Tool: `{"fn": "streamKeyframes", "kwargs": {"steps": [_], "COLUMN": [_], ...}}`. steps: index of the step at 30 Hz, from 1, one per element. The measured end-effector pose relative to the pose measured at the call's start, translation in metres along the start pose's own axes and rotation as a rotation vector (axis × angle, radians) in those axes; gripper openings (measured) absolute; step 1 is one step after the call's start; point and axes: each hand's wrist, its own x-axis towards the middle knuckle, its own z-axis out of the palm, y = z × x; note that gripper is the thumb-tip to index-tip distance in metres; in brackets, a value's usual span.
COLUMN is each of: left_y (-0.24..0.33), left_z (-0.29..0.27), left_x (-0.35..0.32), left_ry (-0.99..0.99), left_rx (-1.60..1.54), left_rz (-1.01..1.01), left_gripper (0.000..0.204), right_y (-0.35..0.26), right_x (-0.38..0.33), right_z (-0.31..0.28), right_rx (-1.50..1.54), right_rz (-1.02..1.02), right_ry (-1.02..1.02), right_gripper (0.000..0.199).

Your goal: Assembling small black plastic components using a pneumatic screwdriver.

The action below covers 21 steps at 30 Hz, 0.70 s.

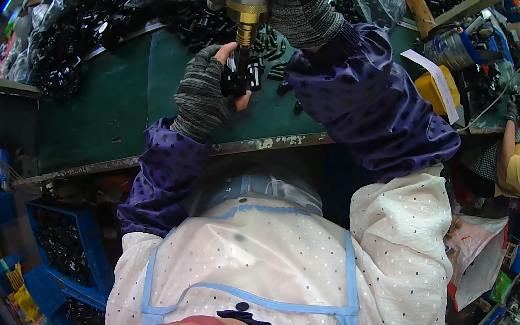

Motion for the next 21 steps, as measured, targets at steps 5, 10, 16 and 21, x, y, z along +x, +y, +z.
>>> {"fn": "streamKeyframes", "kwargs": {"steps": [5,10,16,21], "left_y": [-0.001,0.002,-0.003,0.012], "left_z": [-0.001,-0.003,-0.003,-0.004], "left_x": [0.002,0.003,-0.005,0.007], "left_ry": [0.011,0.001,-0.009,-0.002], "left_rx": [-0.044,-0.071,-0.031,-0.113], "left_rz": [-0.006,-0.016,-0.036,-0.016], "left_gripper": [0.072,0.073,0.075,0.072], "right_y": [0.000,0.007,0.000,-0.022], "right_x": [-0.008,-0.011,0.000,0.011], "right_z": [-0.006,-0.024,0.027,0.032], "right_rx": [0.063,-0.008,0.176,-0.010], "right_rz": [0.046,0.033,0.020,-0.070], "right_ry": [0.095,0.080,0.013,-0.031], "right_gripper": [0.035,0.033,0.038,0.037]}}
